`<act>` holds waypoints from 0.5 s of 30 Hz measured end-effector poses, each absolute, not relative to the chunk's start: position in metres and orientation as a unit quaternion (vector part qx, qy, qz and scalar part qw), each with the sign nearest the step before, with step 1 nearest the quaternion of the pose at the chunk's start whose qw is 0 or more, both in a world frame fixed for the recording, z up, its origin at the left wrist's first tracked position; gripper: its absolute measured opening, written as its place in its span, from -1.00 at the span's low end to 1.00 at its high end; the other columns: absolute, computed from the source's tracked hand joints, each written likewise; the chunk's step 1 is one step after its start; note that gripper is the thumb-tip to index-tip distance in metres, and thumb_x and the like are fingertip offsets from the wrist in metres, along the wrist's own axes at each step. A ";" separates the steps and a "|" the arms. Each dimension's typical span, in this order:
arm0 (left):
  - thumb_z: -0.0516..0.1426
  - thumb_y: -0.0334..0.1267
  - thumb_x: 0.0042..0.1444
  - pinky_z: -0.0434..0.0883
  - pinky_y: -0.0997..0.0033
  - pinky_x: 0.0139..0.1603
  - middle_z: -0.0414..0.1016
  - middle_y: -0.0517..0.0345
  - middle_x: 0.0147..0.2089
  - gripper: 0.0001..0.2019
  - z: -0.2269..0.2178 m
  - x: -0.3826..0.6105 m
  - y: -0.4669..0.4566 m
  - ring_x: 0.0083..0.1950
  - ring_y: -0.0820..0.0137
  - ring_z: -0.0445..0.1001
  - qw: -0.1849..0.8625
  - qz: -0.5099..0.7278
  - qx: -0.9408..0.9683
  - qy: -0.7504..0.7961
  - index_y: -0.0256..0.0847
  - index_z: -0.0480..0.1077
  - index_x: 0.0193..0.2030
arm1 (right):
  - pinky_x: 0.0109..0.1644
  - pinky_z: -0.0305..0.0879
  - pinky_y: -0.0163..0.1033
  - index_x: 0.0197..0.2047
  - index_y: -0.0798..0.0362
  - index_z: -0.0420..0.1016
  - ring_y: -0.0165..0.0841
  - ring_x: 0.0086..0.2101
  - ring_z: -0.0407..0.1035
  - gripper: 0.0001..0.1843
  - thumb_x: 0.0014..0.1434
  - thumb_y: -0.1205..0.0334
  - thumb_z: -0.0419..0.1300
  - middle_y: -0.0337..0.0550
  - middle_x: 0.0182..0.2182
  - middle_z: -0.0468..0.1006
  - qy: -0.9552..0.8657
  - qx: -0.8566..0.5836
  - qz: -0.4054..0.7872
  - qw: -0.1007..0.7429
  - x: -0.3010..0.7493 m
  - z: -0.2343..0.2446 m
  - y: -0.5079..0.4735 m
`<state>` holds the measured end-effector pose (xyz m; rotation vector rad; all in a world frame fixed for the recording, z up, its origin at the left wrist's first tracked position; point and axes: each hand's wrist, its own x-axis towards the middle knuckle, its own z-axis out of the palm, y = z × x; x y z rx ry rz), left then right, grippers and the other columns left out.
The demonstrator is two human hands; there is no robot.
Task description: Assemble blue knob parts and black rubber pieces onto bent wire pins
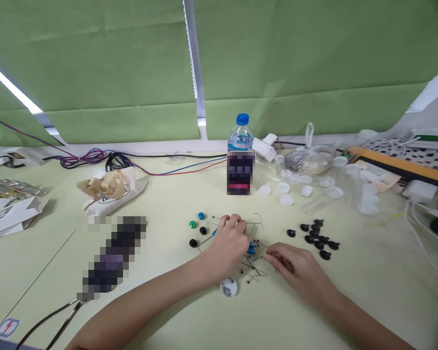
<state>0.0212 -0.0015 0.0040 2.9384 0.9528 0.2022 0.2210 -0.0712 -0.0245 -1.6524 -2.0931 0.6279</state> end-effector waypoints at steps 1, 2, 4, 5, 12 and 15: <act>0.13 -0.59 -0.10 0.24 0.14 -0.08 0.38 -0.05 -0.27 -0.84 0.003 0.022 -0.002 -0.02 0.10 0.25 0.031 0.059 0.949 0.308 -0.26 0.34 -0.52 | -0.44 0.18 -0.30 -0.32 -0.02 0.40 -0.41 -0.55 0.29 -0.74 0.30 0.11 -0.04 -0.29 -0.53 0.45 -0.745 -0.590 0.231 0.207 0.222 -0.024 -0.071; 0.13 -0.60 -0.12 0.24 0.15 -0.09 0.38 -0.04 -0.28 -0.83 0.002 0.022 -0.002 -0.03 0.11 0.25 0.038 0.055 0.949 0.308 -0.26 0.34 -0.51 | -0.44 0.18 -0.30 -0.32 -0.02 0.40 -0.41 -0.55 0.29 -0.73 0.31 0.12 -0.05 -0.29 -0.53 0.45 -0.744 -0.588 0.236 0.211 0.222 -0.024 -0.070; 0.14 -0.61 -0.12 0.24 0.17 -0.12 0.37 -0.02 -0.30 -0.83 -0.002 0.022 -0.001 -0.07 0.14 0.26 0.050 0.056 0.948 0.309 -0.26 0.35 -0.50 | -0.42 0.19 -0.29 -0.31 -0.02 0.40 -0.40 -0.52 0.31 -0.72 0.32 0.14 -0.07 -0.28 -0.52 0.46 -0.748 -0.579 0.242 0.214 0.223 -0.025 -0.069; 0.14 -0.61 -0.11 0.24 0.19 -0.14 0.37 0.00 -0.31 -0.83 -0.003 0.021 -0.001 -0.09 0.16 0.26 0.057 0.059 0.948 0.309 -0.26 0.36 -0.49 | -0.41 0.20 -0.29 -0.31 -0.01 0.40 -0.40 -0.51 0.32 -0.72 0.32 0.14 -0.07 -0.27 -0.51 0.47 -0.750 -0.576 0.243 0.214 0.224 -0.025 -0.068; 0.13 -0.50 0.06 0.23 0.27 -0.17 0.43 0.14 -0.31 -0.85 0.004 0.010 0.011 -0.09 0.25 0.28 0.110 0.095 0.934 0.327 -0.20 0.42 -0.45 | -0.37 0.26 -0.28 -0.31 0.00 0.42 -0.38 -0.47 0.39 -0.69 0.33 0.14 -0.09 -0.23 -0.45 0.52 -0.750 -0.567 0.250 0.230 0.224 -0.024 -0.066; 0.11 -0.49 0.09 0.23 0.26 -0.18 0.44 0.15 -0.29 -0.83 0.008 0.001 0.021 -0.09 0.26 0.29 0.121 0.112 0.922 0.352 -0.20 0.43 -0.46 | -0.34 0.28 -0.27 -0.31 0.00 0.44 -0.36 -0.43 0.41 -0.67 0.33 0.15 -0.09 -0.19 -0.41 0.55 -0.757 -0.557 0.250 0.234 0.225 -0.025 -0.064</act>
